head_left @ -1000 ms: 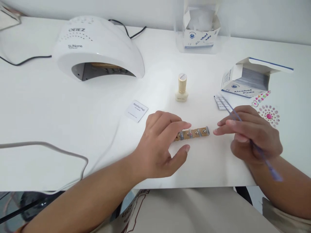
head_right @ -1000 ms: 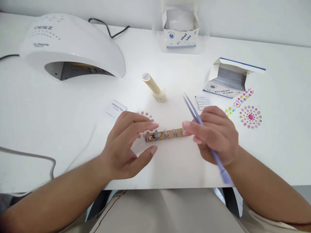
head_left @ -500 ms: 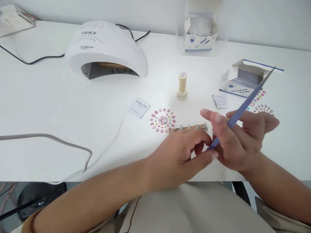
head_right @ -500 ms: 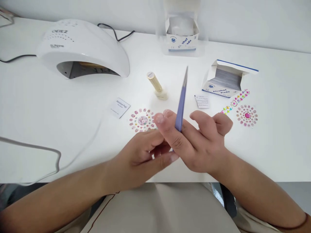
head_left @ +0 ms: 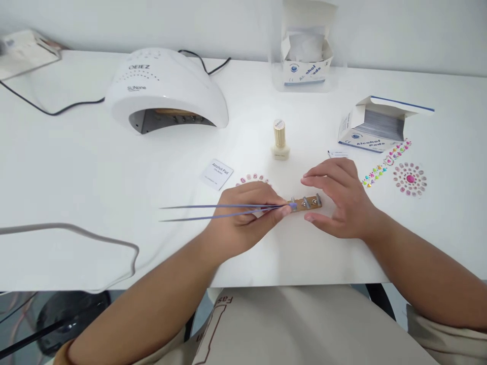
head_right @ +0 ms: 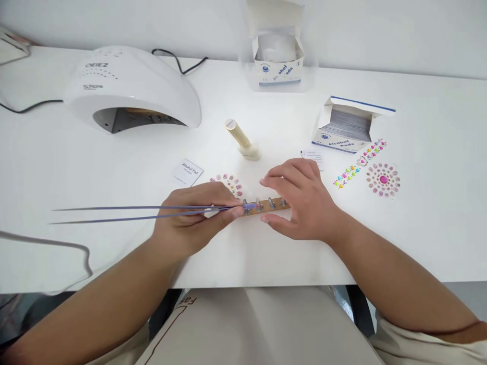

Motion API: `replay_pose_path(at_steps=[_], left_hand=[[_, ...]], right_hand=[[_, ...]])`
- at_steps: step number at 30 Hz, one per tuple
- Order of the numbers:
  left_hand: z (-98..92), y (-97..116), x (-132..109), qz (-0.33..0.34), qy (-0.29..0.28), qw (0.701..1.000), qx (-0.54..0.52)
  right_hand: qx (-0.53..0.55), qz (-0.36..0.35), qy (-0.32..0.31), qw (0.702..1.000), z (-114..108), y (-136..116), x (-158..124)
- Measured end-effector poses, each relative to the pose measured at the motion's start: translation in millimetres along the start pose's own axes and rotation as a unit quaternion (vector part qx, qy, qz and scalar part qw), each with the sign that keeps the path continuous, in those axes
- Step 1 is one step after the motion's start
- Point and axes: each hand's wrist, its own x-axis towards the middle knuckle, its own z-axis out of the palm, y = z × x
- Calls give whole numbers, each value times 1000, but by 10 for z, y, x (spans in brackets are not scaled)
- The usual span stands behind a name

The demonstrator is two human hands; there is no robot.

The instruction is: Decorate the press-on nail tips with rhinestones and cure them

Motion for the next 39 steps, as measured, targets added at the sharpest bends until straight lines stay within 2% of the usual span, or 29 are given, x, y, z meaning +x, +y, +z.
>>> replay_pose_path(at_steps=[4,9,17,39], left_hand=[[-2,-112,44,56,-10,997,57],[-33,-162,89,105,-52,987,108],[-32,-193,113,114,-65,985,113],[-34,-224,92,143,-52,976,153]], right_hand=[[3,23,-62,998,81,0,-3],[6,23,-84,996,161,6,12],[40,10,-85,996,208,46,32],[73,13,-90,993,255,56,25]])
